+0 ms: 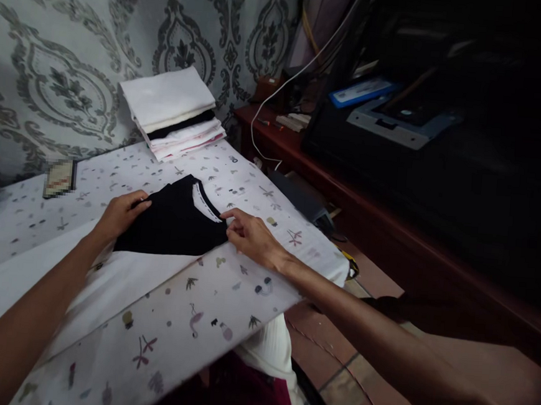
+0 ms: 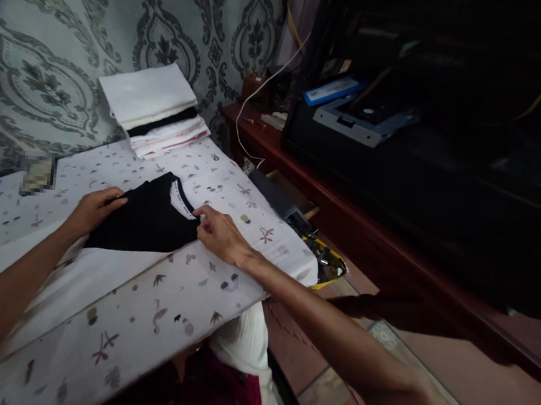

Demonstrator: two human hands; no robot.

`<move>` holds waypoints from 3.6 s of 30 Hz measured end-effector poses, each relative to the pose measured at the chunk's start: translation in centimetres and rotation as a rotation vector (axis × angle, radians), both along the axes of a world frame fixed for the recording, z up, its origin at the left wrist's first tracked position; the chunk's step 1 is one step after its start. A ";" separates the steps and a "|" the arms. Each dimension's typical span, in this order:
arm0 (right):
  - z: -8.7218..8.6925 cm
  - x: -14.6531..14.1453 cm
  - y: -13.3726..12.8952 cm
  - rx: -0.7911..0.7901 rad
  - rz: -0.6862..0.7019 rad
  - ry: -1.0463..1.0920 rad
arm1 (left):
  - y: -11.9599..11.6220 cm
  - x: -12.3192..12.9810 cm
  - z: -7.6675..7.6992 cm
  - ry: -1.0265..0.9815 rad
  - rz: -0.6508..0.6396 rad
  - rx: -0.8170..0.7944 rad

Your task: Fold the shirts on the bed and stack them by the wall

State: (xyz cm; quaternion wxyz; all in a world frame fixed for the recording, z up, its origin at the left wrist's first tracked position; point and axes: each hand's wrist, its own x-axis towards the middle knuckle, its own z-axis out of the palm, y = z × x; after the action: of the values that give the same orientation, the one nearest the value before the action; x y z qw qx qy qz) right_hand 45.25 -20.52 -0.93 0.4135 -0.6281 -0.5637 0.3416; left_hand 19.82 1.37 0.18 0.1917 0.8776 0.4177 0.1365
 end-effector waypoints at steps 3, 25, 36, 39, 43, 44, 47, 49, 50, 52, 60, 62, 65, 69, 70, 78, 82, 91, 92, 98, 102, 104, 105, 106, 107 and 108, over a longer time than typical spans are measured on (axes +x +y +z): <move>-0.2 0.3 -0.2 -0.017 0.004 0.042 | -0.1 0.1 -0.1 0.049 0.004 0.043; -2.1 -9.8 15.2 0.198 0.240 -0.745 | -9.7 -20.7 4.2 0.265 0.204 -0.183; -2.6 -10.6 17.3 0.121 0.187 -0.892 | -12.4 -30.8 4.7 0.203 0.398 -0.250; -2.9 -10.9 17.2 0.178 0.149 -0.920 | -11.7 -31.8 4.6 0.097 0.469 -0.192; -3.5 -10.6 17.1 0.231 0.134 -0.907 | -11.4 -32.5 3.3 0.053 0.590 -0.193; -3.5 -10.5 17.1 0.233 0.139 -0.890 | -11.5 -32.6 2.9 0.023 0.627 -0.195; -3.3 -10.5 16.7 0.266 0.148 -0.830 | -12.2 -32.9 1.9 -0.089 0.731 -0.197; -2.8 -11.2 15.9 0.350 0.170 -0.806 | -12.7 -33.2 1.5 -0.129 0.785 -0.214; -2.6 -11.8 15.4 0.402 0.198 -0.800 | -12.9 -33.4 1.4 -0.137 0.813 -0.221; -1.9 -13.4 14.1 0.485 0.298 -0.797 | -13.2 -33.6 1.3 -0.123 0.872 -0.228; -2.3 -18.2 11.1 0.454 0.604 -0.858 | -14.6 -32.3 1.0 -0.170 0.961 -0.102; -2.8 -18.3 11.1 0.441 0.597 -0.862 | -15.1 -31.8 0.7 -0.198 0.956 -0.032; -3.1 -18.1 11.2 0.436 0.600 -0.858 | -15.6 -31.4 0.2 -0.188 0.942 0.059; -3.0 -17.8 11.6 0.425 0.602 -0.827 | -15.8 -31.2 -0.1 -0.072 0.929 0.105; -3.1 -17.7 11.7 0.425 0.600 -0.815 | -15.8 -31.2 0.0 -0.027 0.930 0.101; -3.1 -16.9 12.2 0.416 0.578 -0.692 | -15.5 -30.8 0.7 0.222 0.965 0.012; -1.7 -14.5 12.9 0.382 0.404 -0.615 | -15.6 -30.9 1.1 0.245 0.941 -0.012; -1.3 -9.4 11.6 0.319 0.230 -0.642 | -15.9 -29.1 0.9 0.462 0.790 0.308; -1.4 -9.5 11.5 0.325 0.238 -0.659 | -15.8 -28.3 0.5 0.443 0.696 0.376; -1.0 -12.0 13.5 0.326 0.295 -0.759 | -15.1 -25.0 -3.1 0.300 0.170 0.369; -0.9 -13.5 16.7 0.316 0.325 -0.794 | -15.1 -25.4 -3.9 0.349 0.155 0.350; -0.9 -14.1 17.8 0.317 0.362 -0.792 | -15.1 -25.6 -3.9 0.364 0.151 0.358; -1.0 -14.4 18.1 0.318 0.381 -0.783 | -15.1 -25.6 -3.9 0.366 0.151 0.367; -1.0 -14.6 18.3 0.322 0.396 -0.766 | -15.1 -25.6 -3.8 0.369 0.153 0.372; -1.1 -14.7 18.3 0.331 0.406 -0.741 | -15.1 -25.5 -3.8 0.369 0.156 0.378; -1.2 -14.8 18.3 0.347 0.407 -0.711 | -15.2 -25.4 -3.7 0.368 0.159 0.380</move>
State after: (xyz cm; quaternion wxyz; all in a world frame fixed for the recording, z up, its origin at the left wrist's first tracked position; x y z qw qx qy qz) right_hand 30.43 -2.24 -2.09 0.2176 -0.5042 -0.8320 0.0792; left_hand -5.63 -13.80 -3.56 -0.0670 0.8723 0.4799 0.0655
